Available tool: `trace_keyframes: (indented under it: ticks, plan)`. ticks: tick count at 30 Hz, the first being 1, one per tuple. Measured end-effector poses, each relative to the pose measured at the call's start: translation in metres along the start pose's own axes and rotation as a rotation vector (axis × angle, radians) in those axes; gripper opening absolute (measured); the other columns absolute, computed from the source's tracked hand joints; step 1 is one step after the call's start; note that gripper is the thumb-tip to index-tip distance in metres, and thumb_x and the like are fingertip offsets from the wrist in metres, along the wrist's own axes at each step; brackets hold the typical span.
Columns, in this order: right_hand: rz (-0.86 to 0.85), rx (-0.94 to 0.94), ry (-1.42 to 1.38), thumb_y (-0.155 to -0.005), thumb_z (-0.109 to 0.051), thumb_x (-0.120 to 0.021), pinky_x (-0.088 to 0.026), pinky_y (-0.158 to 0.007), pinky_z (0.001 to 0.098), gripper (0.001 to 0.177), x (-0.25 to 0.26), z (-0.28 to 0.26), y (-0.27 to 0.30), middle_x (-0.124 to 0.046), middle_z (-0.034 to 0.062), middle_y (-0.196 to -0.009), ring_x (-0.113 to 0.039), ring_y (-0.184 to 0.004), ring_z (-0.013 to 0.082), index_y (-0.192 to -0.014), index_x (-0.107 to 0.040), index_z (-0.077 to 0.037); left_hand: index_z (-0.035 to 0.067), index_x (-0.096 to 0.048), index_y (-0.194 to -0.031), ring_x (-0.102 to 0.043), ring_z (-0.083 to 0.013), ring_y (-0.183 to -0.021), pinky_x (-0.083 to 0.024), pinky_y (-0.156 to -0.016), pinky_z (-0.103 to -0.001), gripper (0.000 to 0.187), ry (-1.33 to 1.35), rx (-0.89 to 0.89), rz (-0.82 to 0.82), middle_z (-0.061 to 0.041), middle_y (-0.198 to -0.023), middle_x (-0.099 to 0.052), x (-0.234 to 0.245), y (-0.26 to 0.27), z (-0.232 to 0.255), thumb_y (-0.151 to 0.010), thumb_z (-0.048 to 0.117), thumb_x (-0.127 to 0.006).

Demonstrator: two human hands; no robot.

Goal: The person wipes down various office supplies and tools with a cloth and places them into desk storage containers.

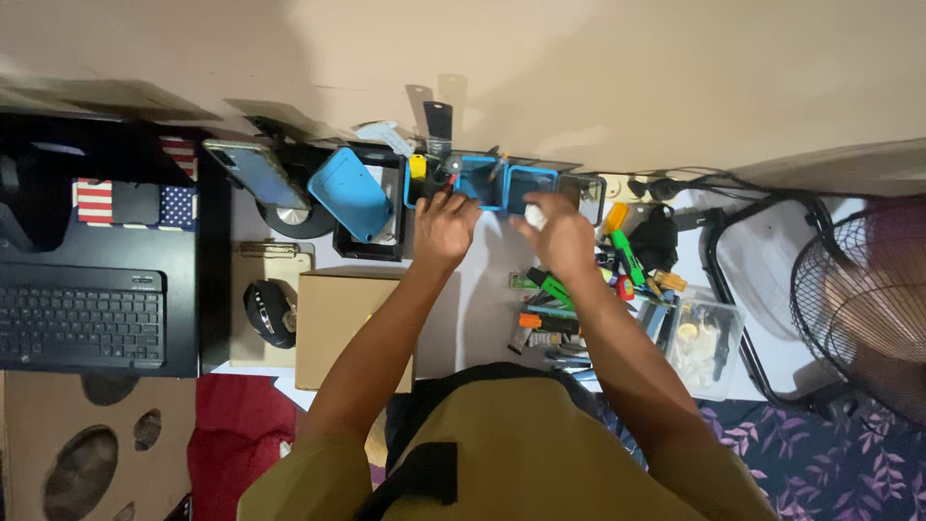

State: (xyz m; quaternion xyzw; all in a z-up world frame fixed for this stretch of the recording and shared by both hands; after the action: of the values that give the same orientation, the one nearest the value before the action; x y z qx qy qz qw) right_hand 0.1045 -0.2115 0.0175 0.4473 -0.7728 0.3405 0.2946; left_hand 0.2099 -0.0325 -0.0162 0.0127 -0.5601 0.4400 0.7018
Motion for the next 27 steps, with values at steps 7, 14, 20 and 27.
trace_keyframes:
  ticks: [7,14,20,27]
  plan:
    - [-0.080,0.023,0.260,-0.077,-0.006,-0.074,-0.057,-0.068,0.0442,0.037,-0.003,0.015,0.007,-0.068,0.0033,-0.095,-0.070,-0.078,0.0306,-0.108,-0.078,-0.025,0.014,-0.075,-0.099,-0.063,-0.0237,-0.097,-0.042,-0.080,-0.044,0.017,-0.032,-0.006,-0.002,0.000,-0.097,-0.070,0.005,-0.001,0.003,-0.088,0.026,-0.073]
    - [-0.061,0.079,0.225,-0.076,-0.004,-0.072,-0.056,-0.067,0.0435,0.036,-0.008,0.016,0.003,-0.067,0.0028,-0.094,-0.070,-0.079,0.0306,-0.106,-0.079,-0.023,0.016,-0.076,-0.101,-0.063,-0.0231,-0.096,-0.042,-0.079,-0.045,0.016,-0.018,0.031,-0.067,0.001,-0.104,-0.075,0.000,0.003,-0.005,-0.090,0.026,-0.072]
    - [-0.108,0.064,0.238,-0.080,-0.010,-0.076,-0.057,-0.068,0.0448,0.040,0.000,0.009,0.002,-0.067,0.0051,-0.099,-0.070,-0.080,0.0329,-0.117,-0.075,-0.023,0.015,-0.075,-0.107,-0.064,-0.0234,-0.099,-0.041,-0.080,-0.045,0.021,-0.015,0.039,-0.091,0.000,-0.108,-0.075,0.002,-0.001,-0.003,-0.090,0.028,-0.074]
    - [-0.013,-0.166,0.256,-0.075,-0.017,-0.080,-0.055,-0.070,0.0489,0.055,0.034,0.027,0.021,-0.061,0.0157,-0.112,-0.066,-0.092,0.0391,-0.128,-0.067,-0.011,0.013,-0.072,-0.118,-0.060,-0.0260,-0.100,-0.040,-0.083,-0.045,0.038,0.008,-0.022,-0.066,-0.005,-0.115,-0.069,0.010,-0.004,0.013,-0.085,0.032,-0.078]
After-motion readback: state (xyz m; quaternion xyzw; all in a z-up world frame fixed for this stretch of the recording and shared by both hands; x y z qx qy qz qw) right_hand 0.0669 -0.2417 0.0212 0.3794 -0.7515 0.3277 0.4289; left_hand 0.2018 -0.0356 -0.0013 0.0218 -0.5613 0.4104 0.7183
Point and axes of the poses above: each hand's wrist, its own y-axis away from the middle knuckle, its own x-axis out of the back of the hand, z = x × y, the point moved 3 cm from there along -y, towards the middle knuckle
